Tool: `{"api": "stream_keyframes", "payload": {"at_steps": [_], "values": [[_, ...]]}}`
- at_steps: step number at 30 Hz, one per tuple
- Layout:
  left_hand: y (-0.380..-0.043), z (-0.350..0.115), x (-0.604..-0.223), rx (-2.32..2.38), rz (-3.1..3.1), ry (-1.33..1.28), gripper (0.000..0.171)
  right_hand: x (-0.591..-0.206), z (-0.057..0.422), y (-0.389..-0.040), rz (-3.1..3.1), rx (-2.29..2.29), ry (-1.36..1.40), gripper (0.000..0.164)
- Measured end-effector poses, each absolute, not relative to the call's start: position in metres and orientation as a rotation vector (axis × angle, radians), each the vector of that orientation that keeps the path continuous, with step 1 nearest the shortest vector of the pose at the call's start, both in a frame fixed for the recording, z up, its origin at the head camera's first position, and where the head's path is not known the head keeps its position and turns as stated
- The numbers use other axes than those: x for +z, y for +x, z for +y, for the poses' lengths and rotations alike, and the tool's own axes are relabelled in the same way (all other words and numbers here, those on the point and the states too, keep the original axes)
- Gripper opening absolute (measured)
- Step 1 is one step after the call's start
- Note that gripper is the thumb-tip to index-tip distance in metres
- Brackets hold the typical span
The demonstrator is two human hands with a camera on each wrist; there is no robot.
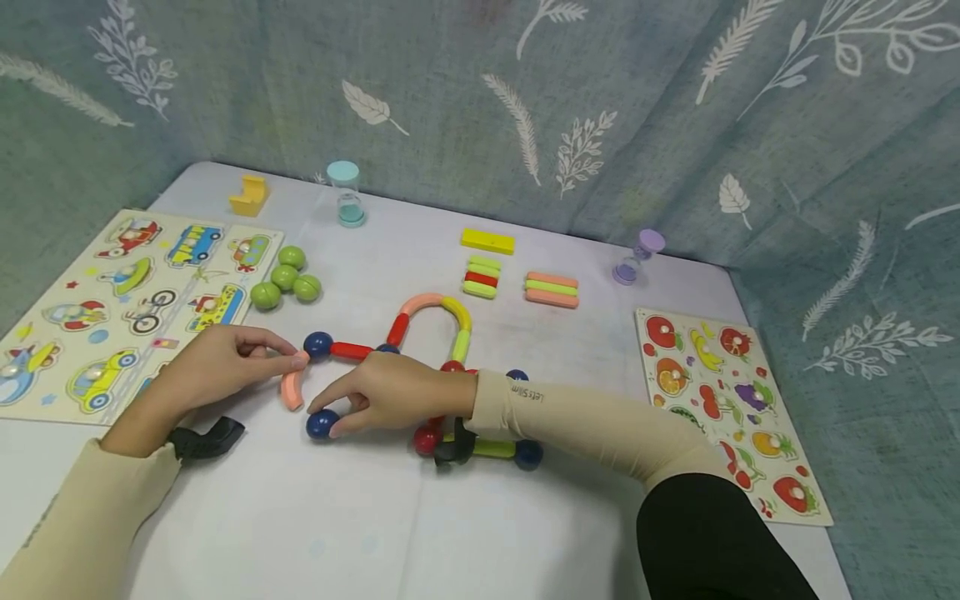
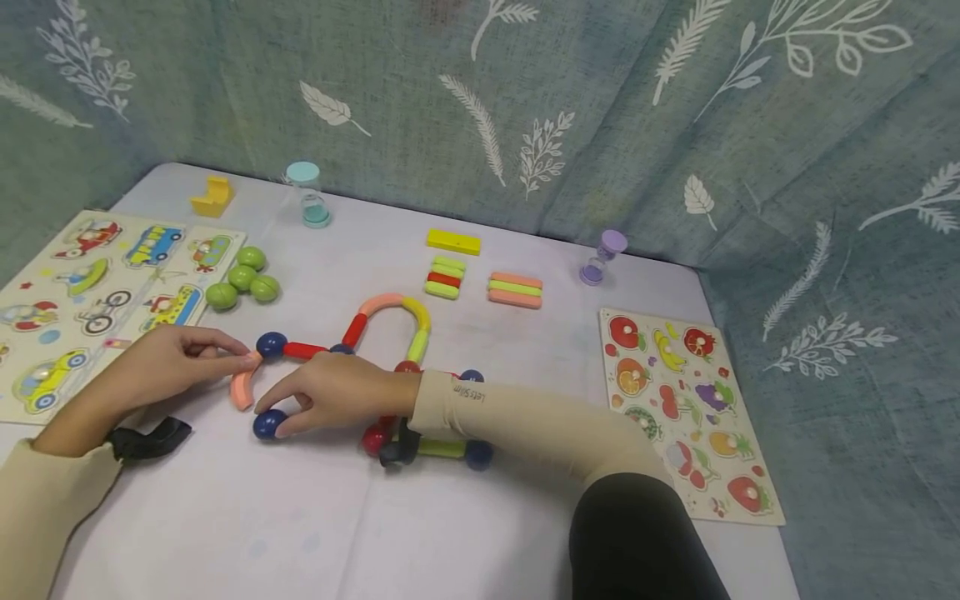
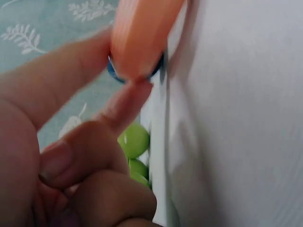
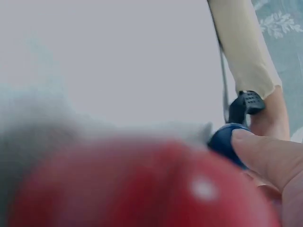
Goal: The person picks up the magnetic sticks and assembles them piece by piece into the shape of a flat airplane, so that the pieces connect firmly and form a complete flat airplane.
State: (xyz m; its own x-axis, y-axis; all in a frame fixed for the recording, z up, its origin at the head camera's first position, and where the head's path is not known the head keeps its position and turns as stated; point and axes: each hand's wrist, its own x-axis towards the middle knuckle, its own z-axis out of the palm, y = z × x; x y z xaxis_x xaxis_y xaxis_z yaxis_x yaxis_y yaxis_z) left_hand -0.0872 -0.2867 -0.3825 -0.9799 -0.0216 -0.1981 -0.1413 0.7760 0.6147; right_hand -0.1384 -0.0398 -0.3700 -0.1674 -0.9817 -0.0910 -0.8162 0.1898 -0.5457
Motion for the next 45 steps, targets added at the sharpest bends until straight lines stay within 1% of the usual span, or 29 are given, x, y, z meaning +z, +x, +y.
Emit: {"api": "stream_keyframes", "payload": {"at_steps": [12, 17, 25, 36, 40, 45], "values": [[-0.091, -0.282, -0.38, 0.933, 2.678, -0.22, 0.07, -0.378, -0.044, -0.131, 2.082, -0.494, -1.761, 0.044], [-0.092, -0.281, -0.382, 0.915, 2.674, -0.226, 0.074, -0.379, -0.045, -0.128, 2.098, -0.49, -1.785, 0.044], [-0.091, -0.284, -0.381, 0.93, 2.636, -0.212, 0.072, -0.377, -0.048, -0.127, 2.169, -0.411, -1.838, 0.044], [-0.089, -0.286, -0.383, 0.94, 2.702, -0.142, 0.059, -0.377, -0.048, -0.127, 2.286, -0.351, -1.851, 0.044], [-0.09, -0.283, -0.386, 0.97, 2.787, -0.118, 0.055, -0.374, -0.038, -0.124, 2.3, -0.301, -1.841, 0.045], [-0.095, -0.274, -0.384, 0.982, 2.869, -0.024, 0.055, -0.362, -0.012, -0.119, 2.261, -0.259, -1.788, 0.04]]}}
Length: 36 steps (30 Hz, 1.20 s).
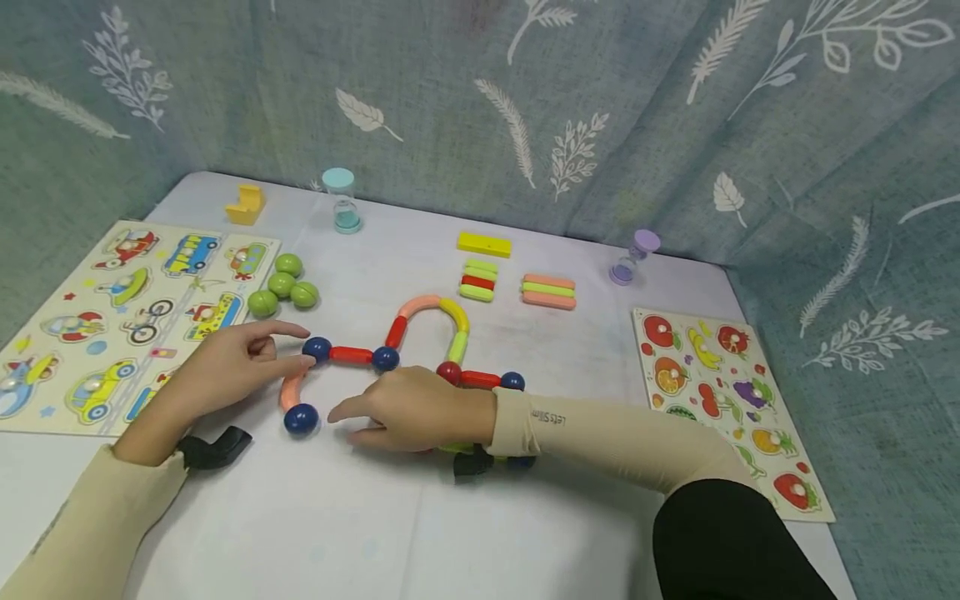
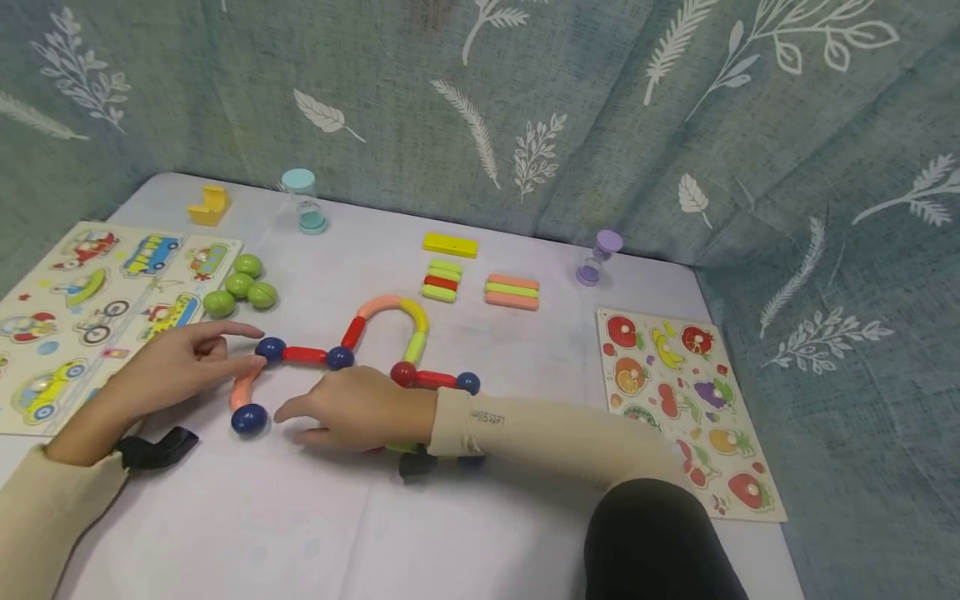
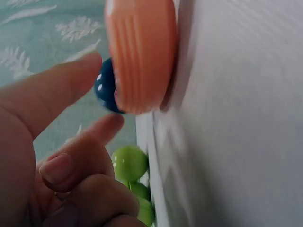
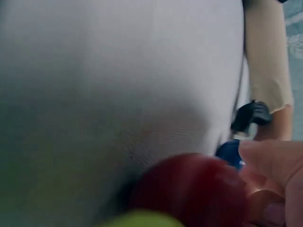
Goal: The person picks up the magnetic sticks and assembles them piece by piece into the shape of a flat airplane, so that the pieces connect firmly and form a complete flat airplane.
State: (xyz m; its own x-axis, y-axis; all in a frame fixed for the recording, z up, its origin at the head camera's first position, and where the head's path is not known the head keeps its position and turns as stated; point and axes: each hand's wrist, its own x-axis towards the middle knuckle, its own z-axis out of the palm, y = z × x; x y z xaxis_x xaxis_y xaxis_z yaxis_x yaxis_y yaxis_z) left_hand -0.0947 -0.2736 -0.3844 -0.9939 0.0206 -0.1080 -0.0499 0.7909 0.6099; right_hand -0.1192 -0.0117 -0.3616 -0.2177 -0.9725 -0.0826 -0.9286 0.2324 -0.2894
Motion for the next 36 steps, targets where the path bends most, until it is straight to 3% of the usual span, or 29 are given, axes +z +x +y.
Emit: {"api": "stream_keyframes", "payload": {"at_steps": [11, 27, 31, 36], "values": [[-0.104, -0.266, -0.383, 0.877, 2.917, -0.002, 0.051, -0.349, 0.046, -0.113, 2.289, -0.143, -1.772, 0.019], [-0.098, -0.267, -0.38, 0.915, 2.946, 0.018, 0.053, -0.35, 0.071, -0.124, 2.255, -0.349, -1.647, 0.026], [-0.086, -0.272, -0.376, 0.979, 2.993, 0.101, 0.038, -0.345, 0.086, -0.143, 2.339, -0.503, -1.568, 0.028], [-0.069, -0.275, -0.374, 1.056, 2.896, 0.225, 0.025, -0.346, 0.133, -0.2, 2.542, -0.76, -1.277, 0.028]]}}
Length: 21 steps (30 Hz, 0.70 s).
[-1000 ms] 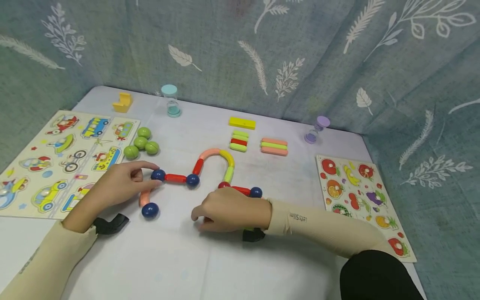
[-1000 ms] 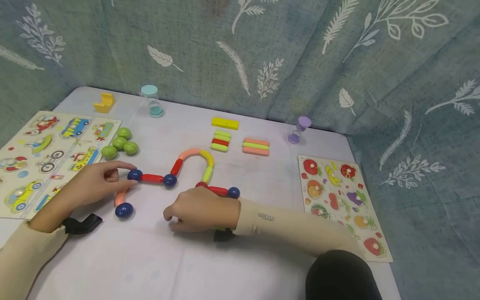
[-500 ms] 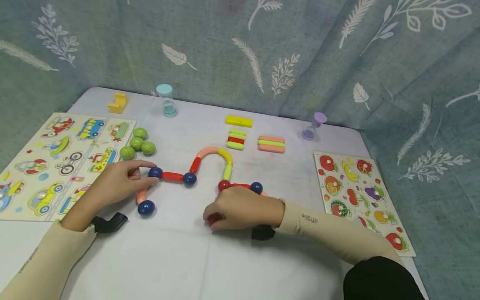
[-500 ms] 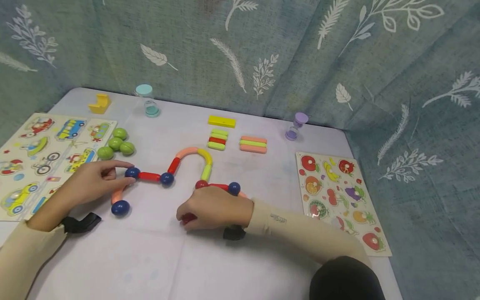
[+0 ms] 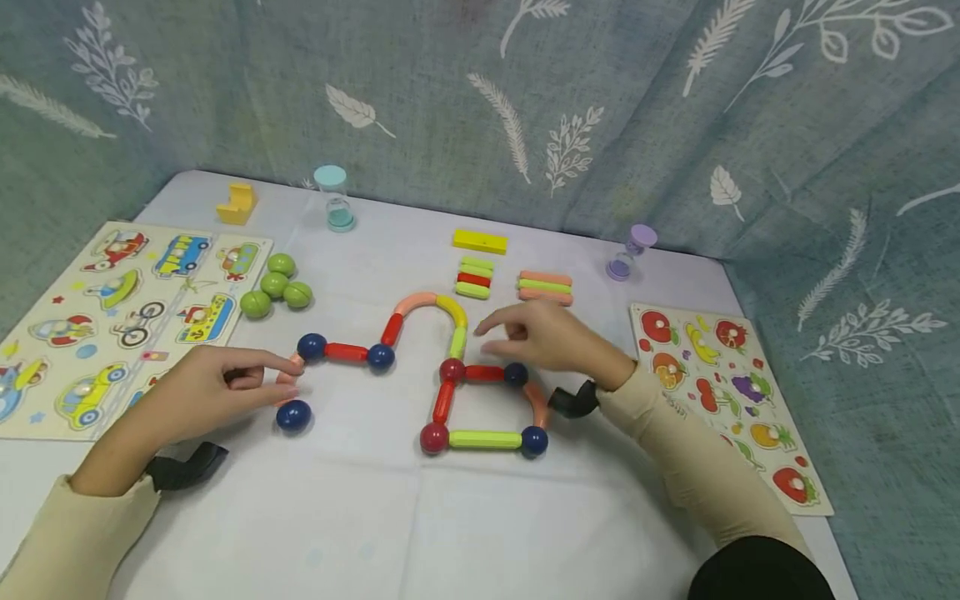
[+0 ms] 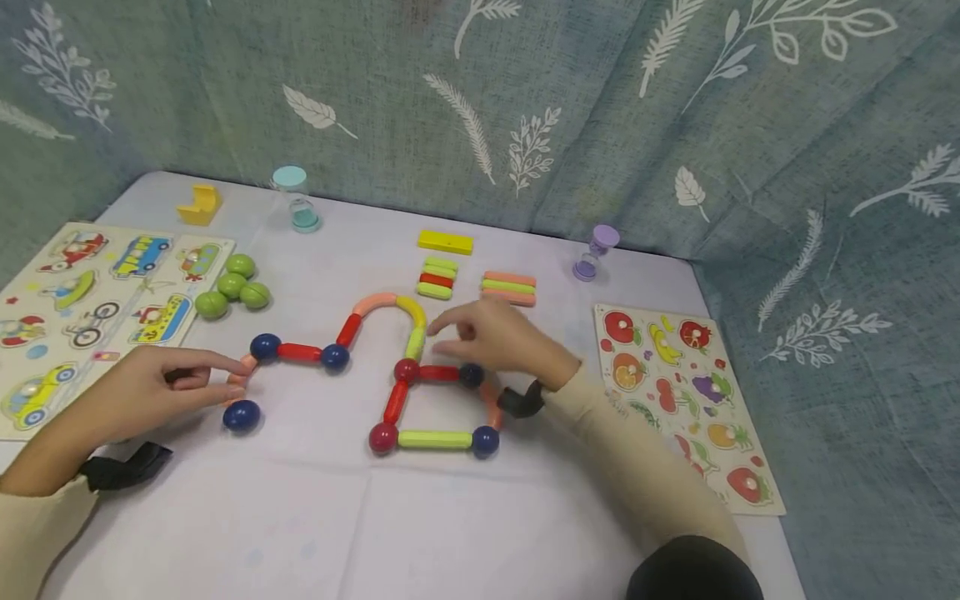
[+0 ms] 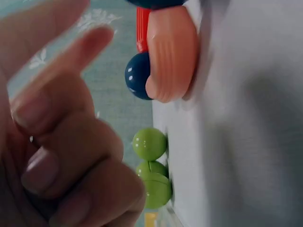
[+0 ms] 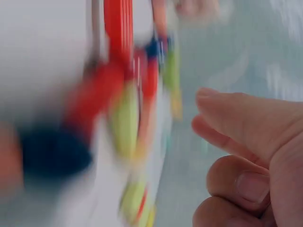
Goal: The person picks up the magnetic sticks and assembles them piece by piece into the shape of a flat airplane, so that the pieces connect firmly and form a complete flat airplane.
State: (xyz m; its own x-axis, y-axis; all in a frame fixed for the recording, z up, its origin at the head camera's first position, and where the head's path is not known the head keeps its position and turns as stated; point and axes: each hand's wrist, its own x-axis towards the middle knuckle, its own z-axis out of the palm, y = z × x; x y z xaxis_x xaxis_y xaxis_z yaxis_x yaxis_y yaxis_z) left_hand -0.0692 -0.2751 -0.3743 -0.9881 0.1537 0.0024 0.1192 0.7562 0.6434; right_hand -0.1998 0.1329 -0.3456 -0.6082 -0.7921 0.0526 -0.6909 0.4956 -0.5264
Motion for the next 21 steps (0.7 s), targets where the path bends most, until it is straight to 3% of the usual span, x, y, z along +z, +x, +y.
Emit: {"api": "stream_keyframes", "payload": {"at_steps": [4, 8, 14, 21], "values": [[-0.061, -0.273, -0.377, 1.058, 2.805, 0.306, 0.031, -0.364, 0.182, -0.242, 2.738, -0.901, -0.933, 0.026], [-0.06, -0.271, -0.379, 0.989, 2.776, 0.332, 0.039, -0.383, 0.218, -0.26, 2.883, -0.903, -0.683, 0.025], [-0.057, -0.271, -0.381, 0.91, 2.758, 0.304, 0.043, -0.393, 0.233, -0.266, 2.959, -0.947, -0.638, 0.032], [-0.056, -0.274, -0.382, 0.912, 2.749, 0.336, 0.041, -0.401, 0.237, -0.27, 2.965, -0.921, -0.644, 0.022]]}}
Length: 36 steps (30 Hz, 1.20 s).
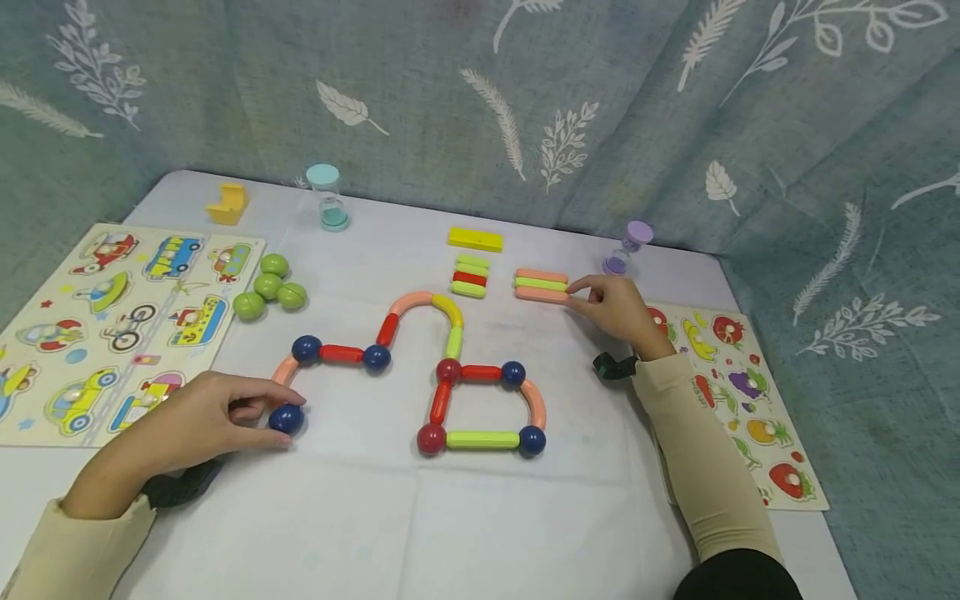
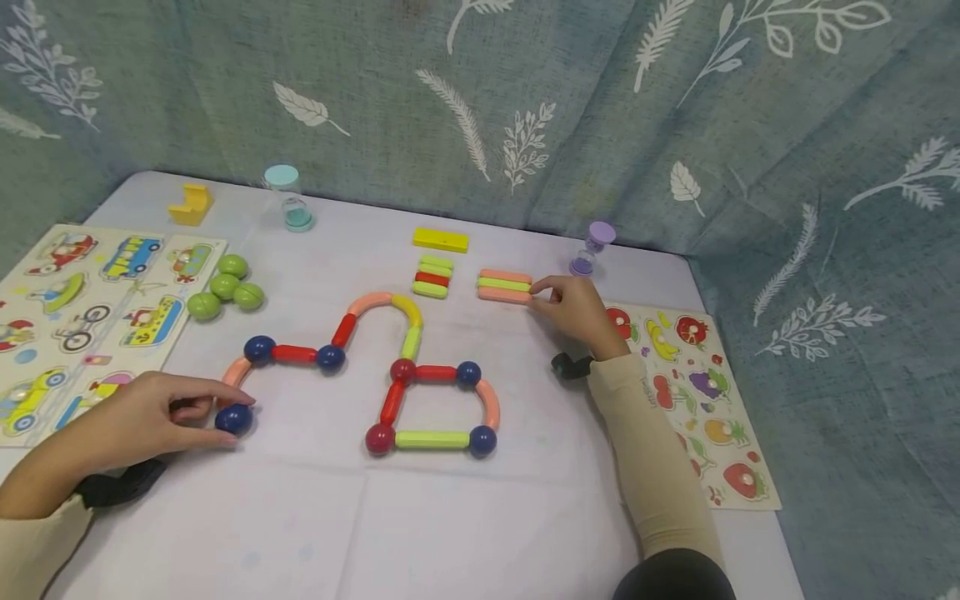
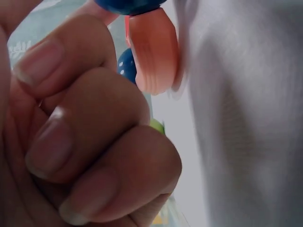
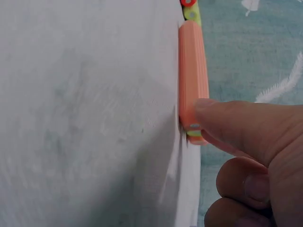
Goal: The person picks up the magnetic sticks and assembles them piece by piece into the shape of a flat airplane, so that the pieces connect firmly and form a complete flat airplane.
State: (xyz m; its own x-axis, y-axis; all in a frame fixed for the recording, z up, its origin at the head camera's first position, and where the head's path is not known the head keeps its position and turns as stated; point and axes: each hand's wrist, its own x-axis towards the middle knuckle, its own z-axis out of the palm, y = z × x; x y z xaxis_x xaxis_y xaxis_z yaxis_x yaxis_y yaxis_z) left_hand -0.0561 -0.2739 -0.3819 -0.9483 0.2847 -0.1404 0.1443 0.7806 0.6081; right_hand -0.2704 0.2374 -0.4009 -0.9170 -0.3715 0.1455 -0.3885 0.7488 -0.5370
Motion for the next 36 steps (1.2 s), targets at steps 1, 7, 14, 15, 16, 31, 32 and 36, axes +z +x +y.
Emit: {"api": "stream_keyframes", "payload": {"at_steps": [1, 7, 14, 15, 16, 31, 32, 36], "values": [[-0.056, -0.275, -0.382, 0.922, 2.744, 0.34, 0.041, -0.402, 0.238, -0.271, -2.909, 0.9, 0.638, 0.021], [-0.054, -0.282, -0.382, 0.97, 2.735, 0.386, 0.041, -0.404, 0.239, -0.271, -2.916, 0.887, 0.639, 0.022], [-0.053, -0.285, -0.384, 0.983, 2.73, 0.415, 0.041, -0.404, 0.233, -0.269, -2.927, 0.905, 0.624, 0.023], [-0.052, -0.285, -0.384, 0.979, 2.734, 0.419, 0.041, -0.404, 0.232, -0.269, -2.937, 0.901, 0.622, 0.024], [-0.052, -0.286, -0.384, 0.978, 2.735, 0.424, 0.041, -0.405, 0.231, -0.269, -2.946, 0.901, 0.62, 0.024], [-0.049, -0.288, -0.381, 0.978, 2.711, 0.369, 0.041, -0.402, 0.217, -0.265, -2.887, 0.921, 0.665, 0.023], [-0.05, -0.288, -0.381, 0.974, 2.714, 0.369, 0.041, -0.399, 0.216, -0.263, -2.877, 0.922, 0.651, 0.022], [-0.053, -0.287, -0.381, 0.962, 2.72, 0.363, 0.041, -0.388, 0.207, -0.25, -2.829, 0.989, 0.643, 0.024]]}}
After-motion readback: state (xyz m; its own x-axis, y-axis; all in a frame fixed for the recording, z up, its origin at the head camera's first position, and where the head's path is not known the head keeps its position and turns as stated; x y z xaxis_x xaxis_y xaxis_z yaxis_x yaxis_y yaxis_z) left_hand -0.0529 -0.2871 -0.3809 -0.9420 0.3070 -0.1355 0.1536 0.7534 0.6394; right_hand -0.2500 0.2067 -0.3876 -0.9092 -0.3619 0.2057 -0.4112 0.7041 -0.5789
